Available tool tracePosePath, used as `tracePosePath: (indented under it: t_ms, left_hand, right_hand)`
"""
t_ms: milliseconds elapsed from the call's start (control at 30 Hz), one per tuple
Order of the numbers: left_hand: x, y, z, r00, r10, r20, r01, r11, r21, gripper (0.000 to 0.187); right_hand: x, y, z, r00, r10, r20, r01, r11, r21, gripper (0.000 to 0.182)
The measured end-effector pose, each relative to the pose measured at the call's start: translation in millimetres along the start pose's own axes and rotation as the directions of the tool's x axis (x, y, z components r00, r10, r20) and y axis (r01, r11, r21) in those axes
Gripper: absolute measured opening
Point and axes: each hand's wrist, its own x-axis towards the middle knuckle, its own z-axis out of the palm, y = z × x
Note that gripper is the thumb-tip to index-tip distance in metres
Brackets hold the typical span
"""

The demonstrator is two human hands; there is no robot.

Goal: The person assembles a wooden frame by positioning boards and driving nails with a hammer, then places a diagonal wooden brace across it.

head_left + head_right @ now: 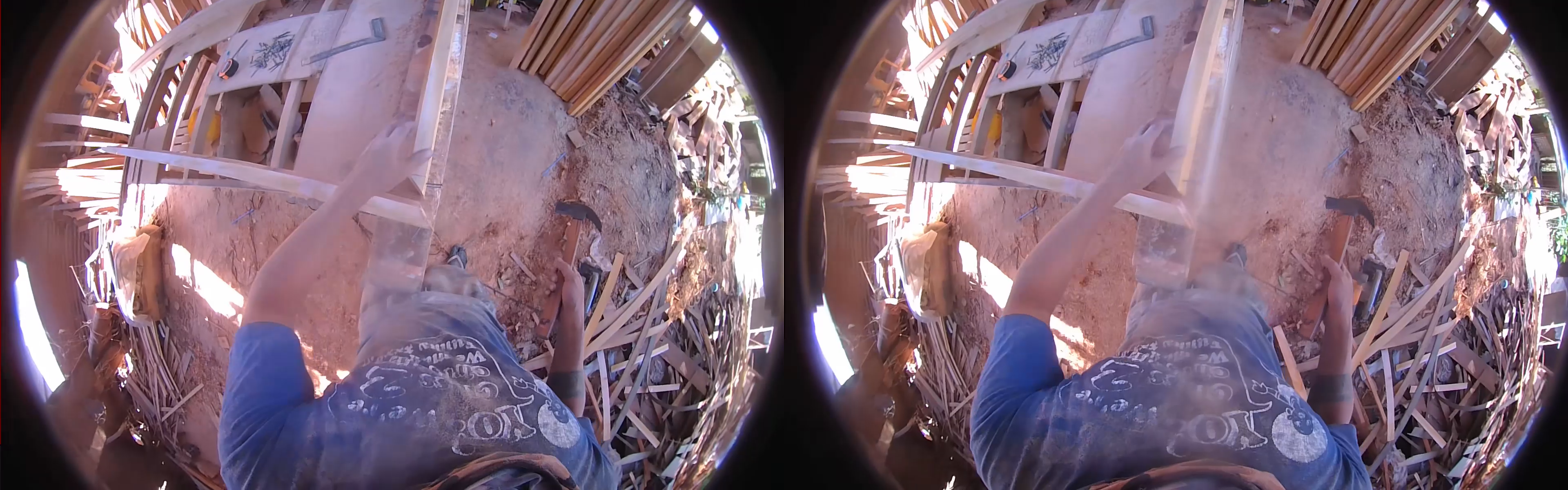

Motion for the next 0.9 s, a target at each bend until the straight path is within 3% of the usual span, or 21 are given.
tracePosePath:
  t_ms: [67,133,333,433,467,500,567,633,700,733,800,900]
  left_hand:
    - [-32,-44,-12,0.957,0.279,0.076,-0.289,0.937,0.197,0.072]
    - [-66,-59,-46,0.907,0.313,0.282,-0.409,0.814,0.413,0.071]
    - [-93,-157,-154,0.924,0.267,0.274,-0.38,0.72,0.581,0.079]
    - [-96,-233,-190,0.92,0.294,0.258,-0.391,0.685,0.615,0.074]
    - [-97,-239,-194,0.935,0.191,0.297,-0.34,0.713,0.613,0.07]
    - [-90,-240,-192,0.94,0.101,0.326,-0.292,0.733,0.615,0.067]
    - [-91,-256,-189,0.922,0.268,0.279,-0.386,0.679,0.624,0.062]
    - [-93,-264,-188,0.913,0.244,0.327,-0.407,0.588,0.699,0.052]
    - [-94,-253,-187,0.921,0.162,0.354,-0.378,0.584,0.718,0.043]
    - [-98,-254,-184,0.922,0.203,0.329,-0.383,0.591,0.71,0.048]
    - [-107,-256,-169,0.91,0.3,0.287,-0.414,0.602,0.683,0.057]
    - [-128,-208,-146,0.895,0.345,0.283,-0.442,0.602,0.665,0.059]
  right_hand:
    - [-23,-6,16,1.0,0.02,-0.02,-0.02,0.999,0.043,0.02]
    - [-39,-2,28,0.996,0.038,-0.076,-0.032,0.996,0.08,0.019]
    - [-90,33,86,0.957,0.073,-0.281,-0.021,0.983,0.184,0.02]
    - [-90,61,98,0.962,0.176,-0.207,-0.099,0.936,0.338,0.022]
    - [-93,71,97,0.964,0.208,-0.168,-0.132,0.917,0.377,0.022]
    - [-90,79,96,0.966,0.224,-0.128,-0.152,0.895,0.42,0.023]
    - [-84,90,88,0.969,0.237,-0.066,-0.174,0.85,0.498,0.023]
    - [-78,101,79,0.973,0.229,0.004,-0.192,0.806,0.56,0.025]
    - [-75,109,63,0.976,0.213,0.055,-0.204,0.785,0.585,0.028]
    - [-72,114,50,0.978,0.199,0.06,-0.196,0.78,0.594,0.029]
    - [-64,115,28,0.984,0.177,0.019,-0.153,0.786,0.599,0.029]
    - [-59,116,9,0.984,0.138,-0.116,-0.048,0.822,0.567,0.024]
